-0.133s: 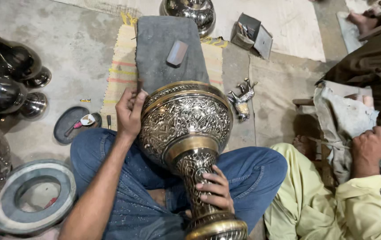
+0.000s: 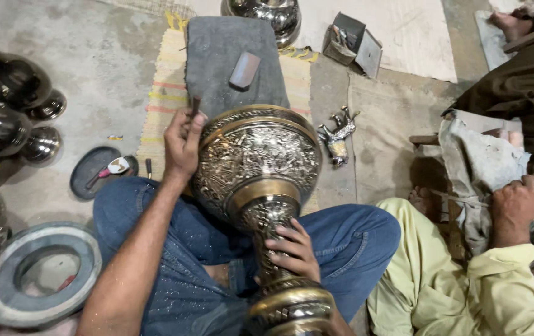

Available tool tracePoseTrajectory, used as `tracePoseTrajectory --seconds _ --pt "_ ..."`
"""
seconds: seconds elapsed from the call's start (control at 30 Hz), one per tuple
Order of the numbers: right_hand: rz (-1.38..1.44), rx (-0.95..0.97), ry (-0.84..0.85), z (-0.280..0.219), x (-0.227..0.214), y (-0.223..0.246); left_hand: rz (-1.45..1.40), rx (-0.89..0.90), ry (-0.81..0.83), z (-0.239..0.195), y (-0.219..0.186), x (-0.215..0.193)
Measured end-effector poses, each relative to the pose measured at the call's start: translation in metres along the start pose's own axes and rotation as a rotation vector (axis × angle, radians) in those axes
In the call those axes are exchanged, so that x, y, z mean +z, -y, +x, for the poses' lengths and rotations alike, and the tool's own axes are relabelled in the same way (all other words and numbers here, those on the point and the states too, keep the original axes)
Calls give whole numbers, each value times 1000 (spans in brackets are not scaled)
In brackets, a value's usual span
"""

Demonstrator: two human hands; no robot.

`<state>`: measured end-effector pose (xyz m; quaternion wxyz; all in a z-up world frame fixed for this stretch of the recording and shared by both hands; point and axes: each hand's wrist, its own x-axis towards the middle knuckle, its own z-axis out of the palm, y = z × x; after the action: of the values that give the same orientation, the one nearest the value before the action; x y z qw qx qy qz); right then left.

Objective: The person sharpens a metal engraving tool on a stone, then uses a wooden mallet to strike the tool and create intricate patterns on a silver and brass vase.

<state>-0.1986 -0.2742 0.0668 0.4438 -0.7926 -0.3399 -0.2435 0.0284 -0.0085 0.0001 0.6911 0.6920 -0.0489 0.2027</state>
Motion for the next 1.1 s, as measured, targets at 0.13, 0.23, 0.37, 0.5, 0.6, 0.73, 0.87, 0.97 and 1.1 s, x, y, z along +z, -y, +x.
tracePoseTrajectory --seconds 0.13,0.23,0.37,0.5,0.6,0.73,0.87,0.97,1.1 --pt "-86 25 256 17 -4 -11 29 70 -58 12 7 -11" --pt "-98 19 336 32 8 -8 7 62 -106 16 14 -21" --pt "-85 -3 469 54 14 -12 13 146 -86 36 23 -20" --pt "-127 61 420 57 18 0 202 52 -113 37 21 -22" --pt "-129 176 272 51 20 2 262 23 -122 36 15 -19" --pt "-106 346 181 36 21 14 504 6 -147 27 0 -29" --pt "-83 377 177 27 22 11 300 -27 -309 27 -18 -71" --pt "-81 314 146 28 26 2 495 125 -388 25 -25 -119" --pt "-94 310 109 34 33 4 502 -438 -151 17 -16 -163"
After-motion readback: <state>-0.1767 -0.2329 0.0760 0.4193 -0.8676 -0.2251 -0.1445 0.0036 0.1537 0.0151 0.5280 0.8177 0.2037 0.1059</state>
